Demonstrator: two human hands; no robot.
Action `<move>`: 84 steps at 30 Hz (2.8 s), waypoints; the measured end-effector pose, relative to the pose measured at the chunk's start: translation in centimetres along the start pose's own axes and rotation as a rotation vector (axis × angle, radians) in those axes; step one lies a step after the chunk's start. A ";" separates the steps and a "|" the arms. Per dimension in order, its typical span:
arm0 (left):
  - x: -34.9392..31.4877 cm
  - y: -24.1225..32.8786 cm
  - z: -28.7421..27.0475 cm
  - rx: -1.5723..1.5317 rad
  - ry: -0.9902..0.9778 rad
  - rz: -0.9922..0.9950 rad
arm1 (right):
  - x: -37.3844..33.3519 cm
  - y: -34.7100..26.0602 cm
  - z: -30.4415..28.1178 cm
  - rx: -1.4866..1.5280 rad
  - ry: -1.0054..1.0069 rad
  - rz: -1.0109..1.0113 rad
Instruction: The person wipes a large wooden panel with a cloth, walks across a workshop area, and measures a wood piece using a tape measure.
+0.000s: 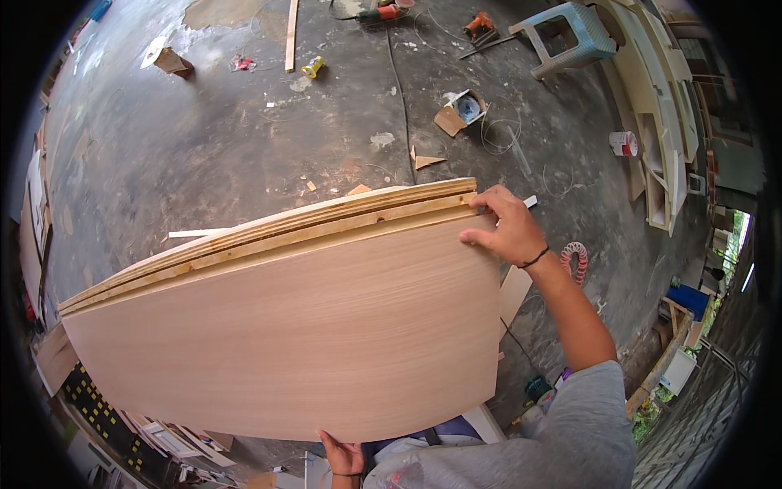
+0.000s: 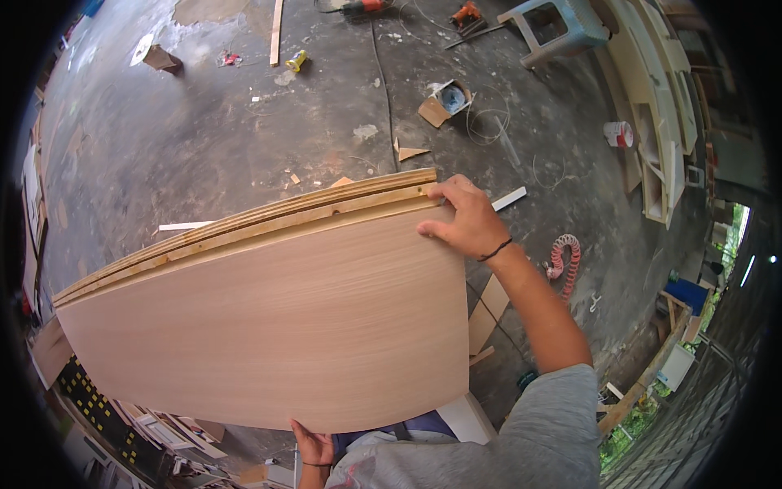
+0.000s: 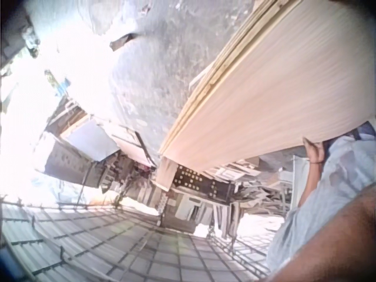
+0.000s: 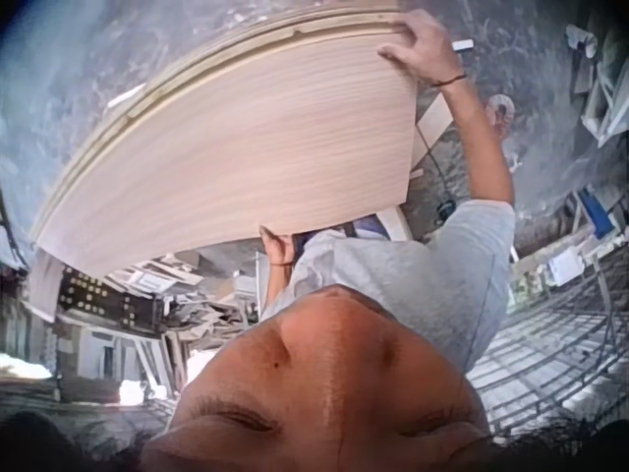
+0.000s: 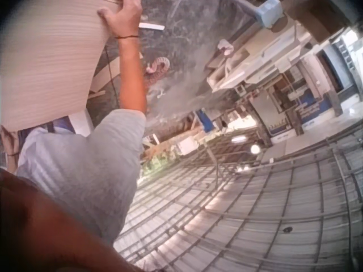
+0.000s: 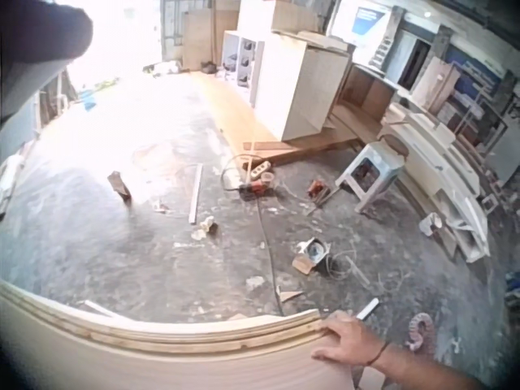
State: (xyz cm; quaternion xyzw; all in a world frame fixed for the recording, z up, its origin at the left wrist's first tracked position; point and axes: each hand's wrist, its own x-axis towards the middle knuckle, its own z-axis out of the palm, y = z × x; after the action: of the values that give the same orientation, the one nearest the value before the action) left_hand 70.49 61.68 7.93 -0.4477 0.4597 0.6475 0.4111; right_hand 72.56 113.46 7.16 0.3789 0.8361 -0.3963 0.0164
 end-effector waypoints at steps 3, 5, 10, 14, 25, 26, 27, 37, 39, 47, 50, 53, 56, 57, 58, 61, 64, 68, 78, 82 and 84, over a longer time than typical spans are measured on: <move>0.1 0.1 -0.1 0.012 -0.010 -0.011 | -0.4 1.2 0.4 0.030 0.011 -0.007; 0.2 0.1 0.1 0.014 -0.009 -0.016 | -0.4 1.6 0.3 0.093 0.014 0.097; 0.3 0.0 -0.3 0.005 -0.016 -0.002 | -1.4 3.9 1.5 0.551 0.051 0.291; 0.6 -0.1 -1.0 -0.002 -0.039 -0.016 | -1.7 3.6 1.6 0.567 0.030 0.337; 0.5 0.1 -0.2 0.000 0.031 -0.003 | -1.1 3.8 1.7 0.532 0.005 0.254; 0.5 0.1 -0.1 0.007 0.031 -0.002 | -1.0 4.0 1.6 0.532 -0.005 0.248; 0.4 0.1 0.2 0.007 0.035 0.002 | -0.9 4.1 1.6 0.531 -0.016 0.243; 0.5 0.1 0.1 0.015 0.056 -0.008 | -0.5 4.5 1.5 0.596 -0.052 0.255; 0.5 0.1 0.2 0.016 0.053 -0.009 | -0.5 4.4 1.5 0.605 -0.056 0.258; 0.8 0.0 0.0 0.031 0.051 -0.020 | -0.3 4.7 1.4 0.597 -0.060 0.260; 0.8 0.1 0.6 0.051 0.038 -0.021 | -0.3 5.0 1.2 0.557 -0.053 0.257; 0.7 -0.4 -1.1 0.009 0.058 -0.027 | -0.1 4.6 1.6 0.596 -0.057 0.252; 1.0 -0.2 -0.3 0.019 0.036 -0.056 | -0.3 5.3 1.5 0.579 -0.029 0.269; 1.0 -0.2 -0.2 0.026 0.025 -0.058 | -0.5 5.3 1.4 0.560 -0.018 0.267; 1.1 -0.2 -0.2 0.031 0.025 -0.060 | -0.4 5.2 1.5 0.556 -0.018 0.262; 1.1 -0.1 -0.2 0.027 0.019 -0.062 | 0.1 4.7 1.9 0.501 -0.032 0.225; 1.7 -0.4 -0.4 0.038 0.048 -0.050 | -0.1 4.9 1.7 0.488 -0.023 0.209; 1.7 0.0 0.1 0.026 0.012 -0.059 | -0.5 6.9 1.7 0.591 -0.041 0.250; 0.6 6.0 4.2 1.308 0.304 0.764 | -0.2 7.3 1.3 0.585 -0.071 0.277; 8.8 20.1 17.1 1.583 -0.105 1.623 | -0.2 6.2 1.7 0.671 -0.092 0.290; 12.5 24.3 20.1 1.793 -0.111 1.792 | 0.2 6.3 2.2 0.690 -0.103 0.288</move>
State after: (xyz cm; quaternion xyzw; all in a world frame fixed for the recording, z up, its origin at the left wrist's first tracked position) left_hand 40.25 76.74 5.07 0.4810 0.8583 0.1784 0.0069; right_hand 75.89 114.54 1.51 0.4554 0.5898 -0.6667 -0.0143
